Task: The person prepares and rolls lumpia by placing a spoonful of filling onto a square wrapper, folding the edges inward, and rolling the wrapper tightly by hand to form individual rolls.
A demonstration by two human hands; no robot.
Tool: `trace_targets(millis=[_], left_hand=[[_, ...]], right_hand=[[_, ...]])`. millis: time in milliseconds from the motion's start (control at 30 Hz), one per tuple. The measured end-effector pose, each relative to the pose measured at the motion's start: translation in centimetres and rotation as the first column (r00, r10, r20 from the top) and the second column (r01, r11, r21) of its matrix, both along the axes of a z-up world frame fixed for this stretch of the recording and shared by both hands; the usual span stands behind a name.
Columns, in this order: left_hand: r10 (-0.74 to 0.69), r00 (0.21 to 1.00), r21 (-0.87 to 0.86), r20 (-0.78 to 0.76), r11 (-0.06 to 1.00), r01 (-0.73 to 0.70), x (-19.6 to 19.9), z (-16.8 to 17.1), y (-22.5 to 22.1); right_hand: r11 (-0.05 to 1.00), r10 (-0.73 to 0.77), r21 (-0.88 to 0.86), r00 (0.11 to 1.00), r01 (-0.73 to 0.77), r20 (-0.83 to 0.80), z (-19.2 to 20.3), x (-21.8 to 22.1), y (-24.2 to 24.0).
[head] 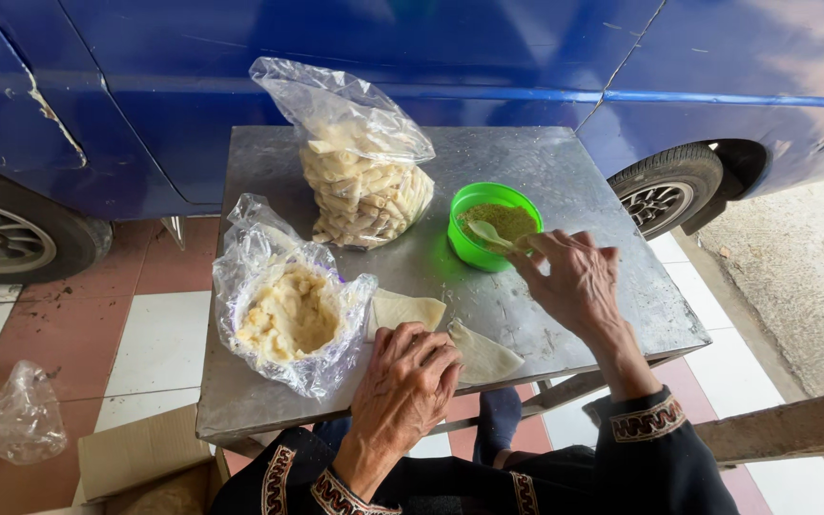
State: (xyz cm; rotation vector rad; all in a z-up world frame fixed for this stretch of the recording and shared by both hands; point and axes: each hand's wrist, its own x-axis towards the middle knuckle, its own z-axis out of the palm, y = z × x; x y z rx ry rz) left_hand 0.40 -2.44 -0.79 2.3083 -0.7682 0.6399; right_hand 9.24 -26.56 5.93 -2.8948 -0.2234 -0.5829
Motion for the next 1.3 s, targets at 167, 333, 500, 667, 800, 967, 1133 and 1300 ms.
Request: trace_targets(millis=[167,333,500,667,800,967,1133,1300], left_hand=[[0.008,1.000,-0.016,-0.030,1.000,-0.009,-0.2,0.9,-0.1],[0.094,0.996,-0.004,-0.010,0.996,-0.094,0.2,1.0,0.2],[0.192,0.981,0.004,0.025,0.981,-0.193,0.3,0.6,0.1],[0.172,0.984,0.026,0.037,0.985,-0.173,0.1,1.1,0.0],[0.098,0.995,0.035,-0.020,0.995,-0.097,-0.3,1.8,0.1],[0.040,0.992,0.049,-0.116,0.998,-0.034,-0.5,2.4,0.3],[0.058,0.995,0.043,-0.076,0.998,-0.055,-0.4,1.9,0.3],[0.067,0.996,0.042,-0.054,0.997,-0.065,-0.3,1.5,0.3]], right_hand=[[0.959,0.075,0.267,0.995,-0.091,0.071,-1.9,1.9,-1.2],[0.994,0.084,0.036,0.951,-0.099,0.299,-1.1,1.8,-1.9],[0.937,0.193,0.259,0.966,-0.233,0.170,-1.7,3.0,-2.3],[0.718,0.032,0.691,0.988,0.081,-0.149,-2.4,3.6,-2.0],[0.612,0.046,0.787,0.990,0.078,-0.134,-2.7,3.5,-3.0],[0.467,0.069,0.882,0.992,0.064,-0.109,-3.0,3.6,-4.7],[0.587,-0.007,0.803,0.992,0.105,-0.124,-3.0,3.2,-5.7],[0.964,0.183,0.118,0.918,-0.238,0.353,-2.9,3.2,-5.2]])
